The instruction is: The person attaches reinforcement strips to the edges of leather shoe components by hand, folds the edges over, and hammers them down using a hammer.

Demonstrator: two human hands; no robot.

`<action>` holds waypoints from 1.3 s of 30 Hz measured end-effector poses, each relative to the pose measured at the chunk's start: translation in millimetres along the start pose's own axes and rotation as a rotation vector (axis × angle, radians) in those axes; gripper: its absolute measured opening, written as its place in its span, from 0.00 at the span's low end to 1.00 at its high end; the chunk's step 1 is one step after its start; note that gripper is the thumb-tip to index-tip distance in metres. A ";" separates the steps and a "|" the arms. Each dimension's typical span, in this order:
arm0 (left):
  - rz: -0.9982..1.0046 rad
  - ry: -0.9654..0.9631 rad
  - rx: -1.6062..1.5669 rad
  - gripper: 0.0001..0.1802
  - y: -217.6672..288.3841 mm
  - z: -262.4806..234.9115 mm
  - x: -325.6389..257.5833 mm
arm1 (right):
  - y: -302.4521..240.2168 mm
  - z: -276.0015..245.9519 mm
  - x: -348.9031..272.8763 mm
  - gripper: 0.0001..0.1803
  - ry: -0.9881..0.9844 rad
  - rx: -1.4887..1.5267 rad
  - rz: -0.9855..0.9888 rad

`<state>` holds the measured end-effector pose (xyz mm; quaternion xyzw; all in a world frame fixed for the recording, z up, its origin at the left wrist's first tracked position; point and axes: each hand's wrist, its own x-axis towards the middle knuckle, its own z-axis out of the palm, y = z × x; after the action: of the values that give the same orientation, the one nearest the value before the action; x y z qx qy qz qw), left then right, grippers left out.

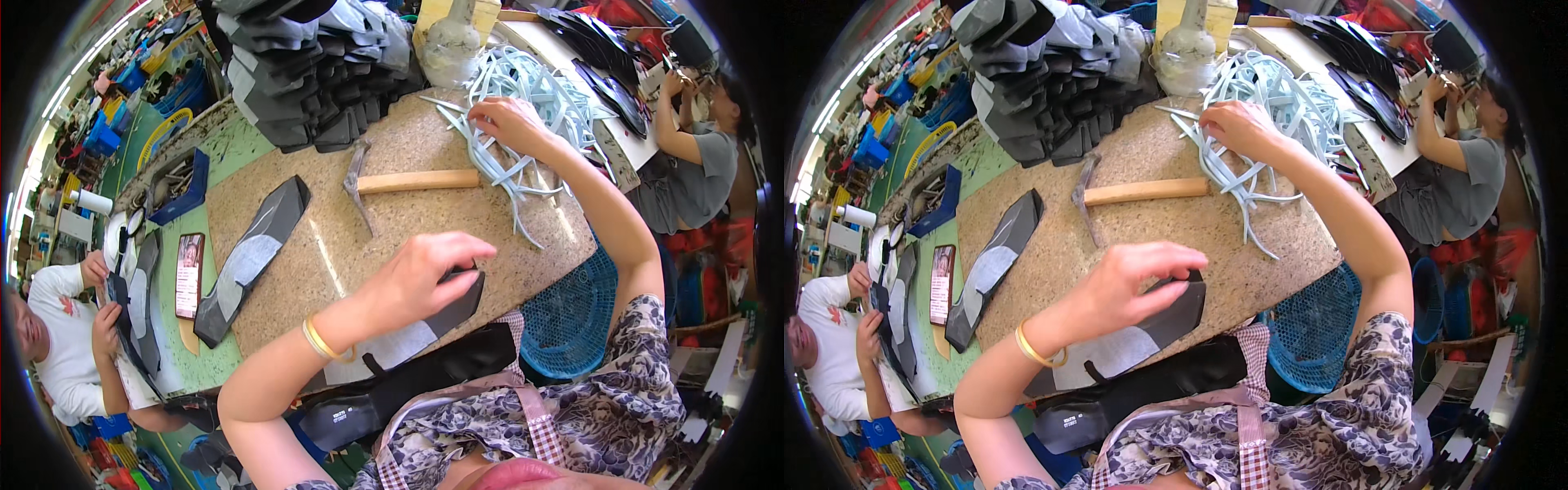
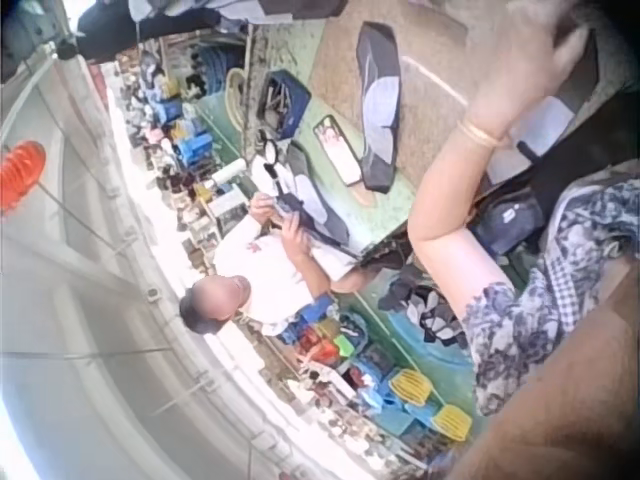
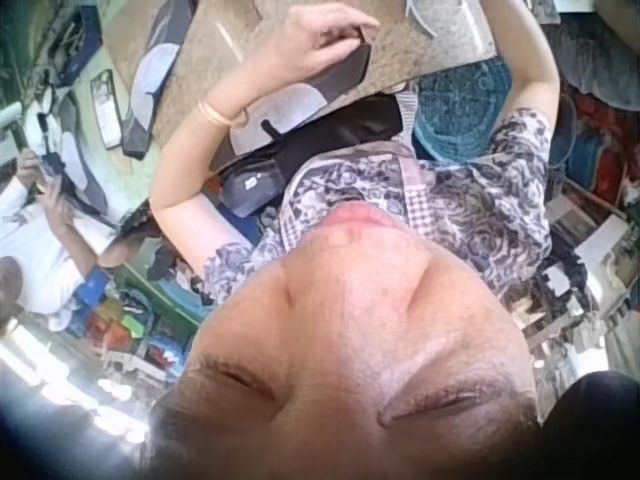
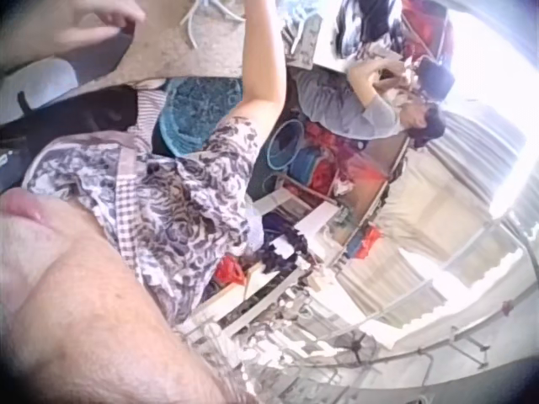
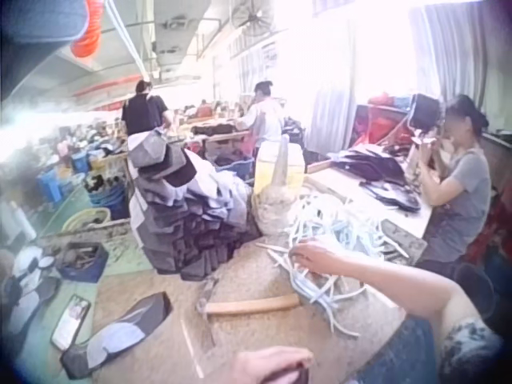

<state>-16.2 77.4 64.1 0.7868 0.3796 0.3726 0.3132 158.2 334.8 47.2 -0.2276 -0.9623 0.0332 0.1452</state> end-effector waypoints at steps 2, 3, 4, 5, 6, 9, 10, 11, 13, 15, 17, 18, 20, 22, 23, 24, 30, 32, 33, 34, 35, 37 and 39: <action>-0.197 -0.031 -0.100 0.16 -7.4 -1.8 22.2 | -4.3 -2.8 8.8 0.12 -0.060 0.016 0.214; -0.213 0.007 -0.087 0.15 -15.2 0.7 33.6 | 0.9 -0.5 9.0 0.14 -0.079 0.008 0.247; -0.218 0.004 -0.083 0.15 -24.9 0.8 43.4 | -3.1 -0.4 11.4 0.14 -0.076 0.014 0.247; -0.197 0.051 0.094 0.14 -35.3 0.4 53.9 | -9.3 -0.4 13.3 0.16 -0.115 -0.023 0.338; -0.172 0.099 0.273 0.13 -46.2 0.6 64.8 | -11.5 -1.8 15.0 0.17 -0.151 -0.061 0.429; -0.329 0.265 -0.083 0.12 -83.9 8.1 100.0 | -6.6 5.0 12.0 0.20 -0.046 0.040 0.497; -0.499 0.297 -0.299 0.12 -86.6 4.7 113.1 | -5.1 6.9 11.4 0.20 0.011 0.088 0.513; -0.642 0.383 -0.460 0.12 -87.6 5.3 123.5 | -2.8 2.7 6.4 0.20 0.020 0.083 0.514; -0.790 0.477 -0.614 0.13 -86.2 0.8 134.6 | -5.5 -7.6 -6.8 0.20 0.141 0.523 0.510; -0.844 0.478 -1.044 0.14 -85.6 -5.1 137.4 | -18.6 -15.1 -21.0 0.20 0.139 0.658 0.469; -0.756 0.493 -1.038 0.14 -101.9 -4.4 131.6 | -44.1 -26.4 -31.5 0.19 0.110 0.839 0.417; -0.665 0.488 -1.045 0.14 -101.6 -4.1 131.8 | -45.8 -25.6 -35.6 0.19 0.114 0.842 0.416; -0.669 0.493 -0.999 0.14 -98.3 -0.7 126.0 | -44.5 -21.1 -41.9 0.20 0.073 0.957 0.487; -0.637 0.538 -0.832 0.13 -87.9 7.7 125.6 | -39.7 -20.0 -45.8 0.20 0.079 1.051 0.486; -0.616 0.540 -0.804 0.13 -82.7 9.9 124.5 | -39.7 -22.5 -46.0 0.20 0.035 1.162 0.554; -0.617 0.554 -0.790 0.13 -81.5 8.2 118.6 | -43.5 -22.8 -42.2 0.20 -0.016 1.281 0.609; -0.501 0.640 -0.819 0.21 -70.4 7.6 90.8 | -68.5 -22.3 -40.2 0.19 -0.069 1.149 0.535; -0.515 0.637 -0.872 0.21 -72.7 4.7 78.7 | -85.1 -34.6 -43.2 0.16 -0.013 1.226 0.626; -0.530 0.654 -0.861 0.20 -71.9 1.3 66.8 | -83.2 -30.7 -40.8 0.14 -0.011 1.310 0.649; -0.543 0.666 -0.855 0.20 -67.9 -0.7 55.3 | -76.0 -26.8 -41.4 0.11 0.018 1.344 0.646; -0.585 0.635 -0.811 0.19 -62.7 -4.2 42.8 | -61.8 -20.1 -43.2 0.09 0.003 1.388 0.589; -0.633 0.626 -0.820 0.18 -58.7 -9.4 15.9 | -32.5 -10.8 -45.5 0.10 0.080 1.291 0.591; -0.632 0.679 -0.879 0.18 -43.3 -16.4 -6.2 | 43.1 0.9 -60.7 0.12 0.213 1.392 0.524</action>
<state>-48.2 98.1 37.0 0.2729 0.4832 0.6116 0.5639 228.3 346.2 24.6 -0.3070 -0.6141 0.6452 0.3353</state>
